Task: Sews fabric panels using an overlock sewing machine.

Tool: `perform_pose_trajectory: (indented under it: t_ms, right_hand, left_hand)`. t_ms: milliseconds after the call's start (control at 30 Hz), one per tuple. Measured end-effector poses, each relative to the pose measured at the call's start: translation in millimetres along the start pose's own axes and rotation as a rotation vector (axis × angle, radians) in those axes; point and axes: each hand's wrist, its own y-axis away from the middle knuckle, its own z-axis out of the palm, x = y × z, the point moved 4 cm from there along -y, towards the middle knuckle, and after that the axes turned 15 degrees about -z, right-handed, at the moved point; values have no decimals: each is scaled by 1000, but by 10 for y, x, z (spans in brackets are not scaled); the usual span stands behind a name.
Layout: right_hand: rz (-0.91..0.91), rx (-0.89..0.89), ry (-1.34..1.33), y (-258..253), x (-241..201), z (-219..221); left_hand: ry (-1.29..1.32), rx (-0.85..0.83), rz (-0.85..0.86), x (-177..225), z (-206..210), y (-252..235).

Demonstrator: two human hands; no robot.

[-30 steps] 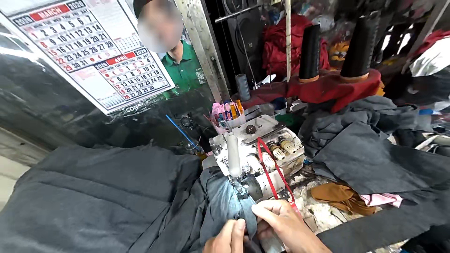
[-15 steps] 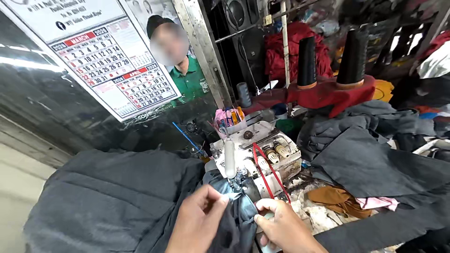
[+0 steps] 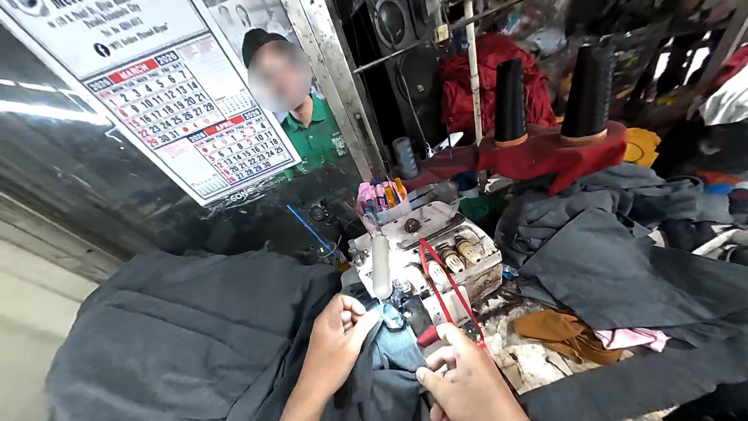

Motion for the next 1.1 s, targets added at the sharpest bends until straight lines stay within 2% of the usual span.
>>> perform_pose_trajectory:
  t_ms: [133, 300, 433, 600, 667, 800, 867, 967, 1033, 1100]
  right_hand:
    - [-20, 35, -241, 28, 34, 80]
    - [-73, 76, -323, 46, 193, 105]
    - [-91, 33, -177, 41, 188, 71]
    - [-81, -28, -22, 74, 151, 49]
    - [-69, -61, -79, 68, 150, 66]
    - [-103, -69, -149, 41, 127, 5]
    - [-111, -40, -69, 16, 126, -22]
    - [-98, -23, 29, -8, 152, -86]
    - [-115, -33, 51, 11, 206, -125]
    - [-109, -74, -26, 43, 193, -139]
  left_hand:
    - [86, -198, -133, 95, -58, -105]
    - [78, -161, -202, 592, 46, 595]
    - [-72, -34, -38, 303, 321, 967]
    - [-54, -59, -122, 111, 490, 1199]
    - [-55, -59, -113, 178, 508, 1172]
    - [-20, -37, -65, 581, 150, 893]
    - [95, -60, -111, 701, 36, 713]
    - [279, -54, -272, 891, 67, 621]
    - [327, -107, -288, 860, 123, 716]
    - [340, -222, -254, 644, 226, 868]
